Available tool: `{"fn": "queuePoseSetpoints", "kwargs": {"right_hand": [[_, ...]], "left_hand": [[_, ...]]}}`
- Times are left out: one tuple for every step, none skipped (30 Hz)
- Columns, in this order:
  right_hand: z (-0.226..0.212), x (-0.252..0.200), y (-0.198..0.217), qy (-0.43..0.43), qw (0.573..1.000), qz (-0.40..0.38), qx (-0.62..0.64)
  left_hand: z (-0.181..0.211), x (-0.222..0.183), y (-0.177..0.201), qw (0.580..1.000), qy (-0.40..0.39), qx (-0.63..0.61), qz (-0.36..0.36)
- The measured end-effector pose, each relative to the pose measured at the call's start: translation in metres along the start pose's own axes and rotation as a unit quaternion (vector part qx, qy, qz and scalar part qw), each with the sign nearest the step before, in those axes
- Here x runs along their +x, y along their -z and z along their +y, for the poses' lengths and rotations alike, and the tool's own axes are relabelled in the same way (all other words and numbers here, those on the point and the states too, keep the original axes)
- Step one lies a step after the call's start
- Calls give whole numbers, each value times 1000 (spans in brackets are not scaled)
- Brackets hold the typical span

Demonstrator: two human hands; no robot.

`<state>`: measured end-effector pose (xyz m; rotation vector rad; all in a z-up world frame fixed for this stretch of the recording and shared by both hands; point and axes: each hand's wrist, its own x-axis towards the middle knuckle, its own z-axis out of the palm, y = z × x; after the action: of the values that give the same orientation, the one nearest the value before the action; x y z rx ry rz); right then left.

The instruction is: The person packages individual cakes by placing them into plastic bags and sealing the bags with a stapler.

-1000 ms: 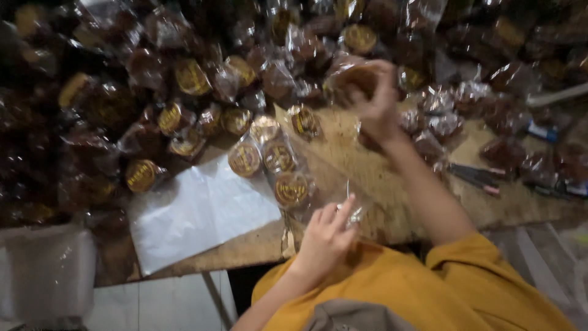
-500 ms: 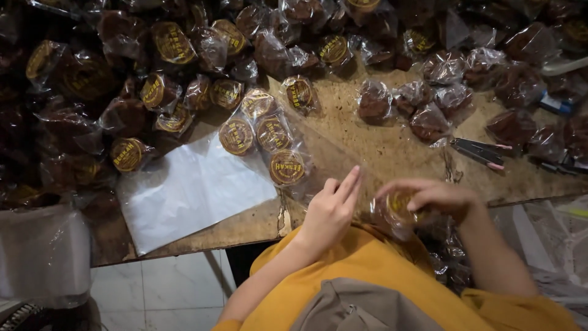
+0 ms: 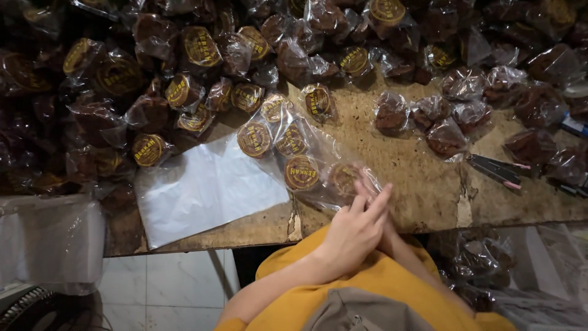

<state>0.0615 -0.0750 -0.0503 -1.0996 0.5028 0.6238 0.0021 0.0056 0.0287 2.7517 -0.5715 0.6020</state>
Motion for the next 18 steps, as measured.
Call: {"fn": "queuePoseSetpoints", "kwargs": {"right_hand": [[-3, -6, 0, -1, 1000, 2, 1], [-6, -12, -1, 51, 997, -8, -50], [-9, -17, -1, 102, 989, -20, -102], [-11, -25, -1, 101, 989, -19, -104], [-13, -33, 0, 152, 975, -33, -157], [-16, -40, 1, 202, 956, -48, -210], [-5, -31, 9, 202, 956, -48, -210], [6, -21, 18, 202, 953, -8, -227], [17, -13, 27, 200, 949, 31, -243], [17, -18, 23, 198, 949, 30, -243], [15, -19, 18, 219, 947, 106, -210], [12, -21, 12, 238, 938, 181, -176], [13, -15, 15, 240, 938, 180, -176], [14, -9, 19, 276, 924, 152, -215], [17, -8, 26, 306, 908, 129, -256], [-3, -25, 9, 302, 908, 132, -258], [-28, -37, -10, 192, 887, 100, -407], [-52, -50, -30, 74, 835, 67, -541]], "left_hand": [[-6, 0, 5, 1000, -1, -2, -1], [-12, 0, 11, 991, 2, -115, -74], [-17, 0, 16, 963, 6, -226, -144], [-21, -8, 1, 963, 8, -227, -144], [-25, -15, -14, 954, 13, -296, -42], [-29, -22, -28, 931, 19, -360, 61], [-43, -16, -20, 931, 19, -360, 61], [-57, -10, -11, 963, 60, -250, 85], [-70, -4, -1, 980, 101, -135, 106], [-72, -10, -11, 980, 103, -135, 105], [-78, -14, -22, 987, 119, -96, 48], [-83, -17, -32, 989, 135, -57, -10], [-80, -17, -33, 989, 136, -56, -8], [-78, -17, -35, 990, 130, -31, -36], [-70, -20, -37, 990, 125, -12, -68], [-67, -22, -34, 989, 126, -17, -71], [-69, -19, -32, 989, 127, -16, -76], [-71, -16, -29, 988, 128, -16, -80]]}}
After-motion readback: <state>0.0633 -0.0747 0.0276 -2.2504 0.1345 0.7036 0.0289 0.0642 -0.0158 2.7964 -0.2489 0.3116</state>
